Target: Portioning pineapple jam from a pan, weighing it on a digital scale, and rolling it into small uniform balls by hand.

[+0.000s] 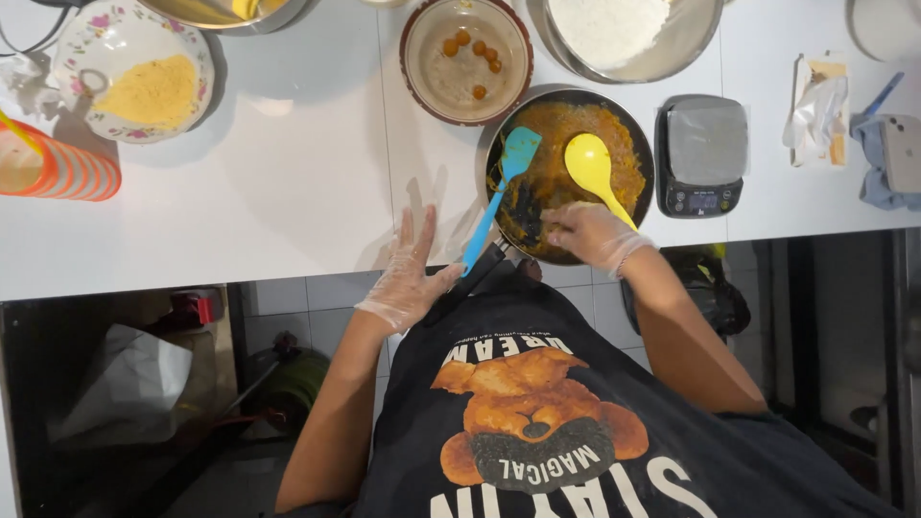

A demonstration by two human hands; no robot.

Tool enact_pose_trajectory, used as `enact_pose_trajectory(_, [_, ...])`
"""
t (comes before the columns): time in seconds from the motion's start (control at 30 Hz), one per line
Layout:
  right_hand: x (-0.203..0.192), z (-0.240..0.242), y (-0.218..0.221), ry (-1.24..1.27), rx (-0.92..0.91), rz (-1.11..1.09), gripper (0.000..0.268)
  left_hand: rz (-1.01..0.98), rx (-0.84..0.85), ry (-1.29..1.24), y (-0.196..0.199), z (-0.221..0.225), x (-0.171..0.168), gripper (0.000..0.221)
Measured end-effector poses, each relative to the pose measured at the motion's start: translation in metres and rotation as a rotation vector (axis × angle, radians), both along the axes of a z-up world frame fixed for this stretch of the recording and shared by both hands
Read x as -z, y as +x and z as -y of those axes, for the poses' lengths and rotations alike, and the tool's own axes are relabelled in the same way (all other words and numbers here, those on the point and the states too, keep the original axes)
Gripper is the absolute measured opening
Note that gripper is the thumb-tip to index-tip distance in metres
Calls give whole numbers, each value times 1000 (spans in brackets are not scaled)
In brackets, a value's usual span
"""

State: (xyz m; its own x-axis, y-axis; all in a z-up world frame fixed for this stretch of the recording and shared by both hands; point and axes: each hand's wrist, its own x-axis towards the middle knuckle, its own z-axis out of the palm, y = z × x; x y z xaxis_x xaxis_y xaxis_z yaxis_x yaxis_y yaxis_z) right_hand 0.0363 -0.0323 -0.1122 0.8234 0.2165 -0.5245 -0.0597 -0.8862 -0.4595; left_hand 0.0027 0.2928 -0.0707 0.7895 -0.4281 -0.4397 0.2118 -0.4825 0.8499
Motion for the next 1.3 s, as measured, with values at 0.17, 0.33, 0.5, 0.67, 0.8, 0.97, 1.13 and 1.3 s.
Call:
enact_pose_trajectory(0.17, [69,0,-38,-474,-185,185,51,69,-68,47,0,13,2,84])
enact_pose_trajectory(0.33, [132,7,-41,-480,-125,195,60,-36,-5,152,-2,9,41,77])
enact_pose_trajectory(0.5, [146,8,-39,-483,-88,232,63,60,82,457,-10,16,80,68])
enact_pose_trajectory(0.67, [136,0,-38,-479,-39,365,31,53,346,648,-20,23,77,64])
enact_pose_trajectory(0.8, [170,15,-27,-489,13,305,19,90,343,635,-22,26,76,55])
enact_pose_trajectory(0.97, [178,42,-14,-266,185,417,13,103,305,603,-24,24,81,58])
enact_pose_trajectory(1.13, [17,4,-22,437,728,146,17,89,296,571,-23,21,61,62])
enact_pose_trajectory(1.3, [-37,7,-26,992,1006,-142,34,134,218,616,-17,6,21,69])
